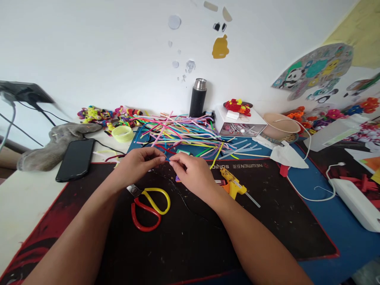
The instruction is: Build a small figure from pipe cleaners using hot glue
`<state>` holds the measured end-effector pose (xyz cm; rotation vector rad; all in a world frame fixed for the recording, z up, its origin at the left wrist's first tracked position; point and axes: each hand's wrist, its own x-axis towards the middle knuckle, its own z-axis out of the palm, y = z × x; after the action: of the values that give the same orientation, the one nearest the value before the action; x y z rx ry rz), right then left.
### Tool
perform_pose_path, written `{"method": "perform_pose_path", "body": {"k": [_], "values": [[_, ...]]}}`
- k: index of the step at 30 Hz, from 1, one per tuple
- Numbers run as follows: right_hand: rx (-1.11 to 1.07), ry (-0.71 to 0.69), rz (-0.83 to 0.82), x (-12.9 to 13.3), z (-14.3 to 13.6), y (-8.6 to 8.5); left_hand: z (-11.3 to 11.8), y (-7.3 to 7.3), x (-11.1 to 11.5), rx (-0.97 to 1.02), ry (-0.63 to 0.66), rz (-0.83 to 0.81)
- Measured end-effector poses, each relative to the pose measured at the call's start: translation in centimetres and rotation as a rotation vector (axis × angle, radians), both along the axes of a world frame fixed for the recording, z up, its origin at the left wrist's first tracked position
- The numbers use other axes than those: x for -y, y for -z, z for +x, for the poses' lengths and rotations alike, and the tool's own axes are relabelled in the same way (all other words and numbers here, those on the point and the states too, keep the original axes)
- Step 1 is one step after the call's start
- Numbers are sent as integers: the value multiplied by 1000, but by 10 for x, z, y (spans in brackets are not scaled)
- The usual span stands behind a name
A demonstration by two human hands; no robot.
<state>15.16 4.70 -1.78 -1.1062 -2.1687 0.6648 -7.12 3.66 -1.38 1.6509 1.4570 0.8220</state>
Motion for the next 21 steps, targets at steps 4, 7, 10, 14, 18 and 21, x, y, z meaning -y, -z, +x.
{"method": "perform_pose_path", "body": {"k": [4, 7, 10, 14, 18, 21], "values": [[-6, -2, 3, 0, 0, 1, 0, 0, 1, 10, 29, -28], [-10, -14, 4, 0, -1, 1, 3, -2, 2, 38, 38, -24], [-20, -31, 3, 0, -1, 2, 5, -4, 2, 74, 38, -21], [-50, -41, -27, 1, -2, 2, 7, -4, 2, 134, 33, -36], [-85, -36, -68, 3, -4, 3, 8, -2, 1, 188, 17, -49], [-101, -30, -88, 3, -6, 4, 8, -1, 1, 211, 8, -61]]}}
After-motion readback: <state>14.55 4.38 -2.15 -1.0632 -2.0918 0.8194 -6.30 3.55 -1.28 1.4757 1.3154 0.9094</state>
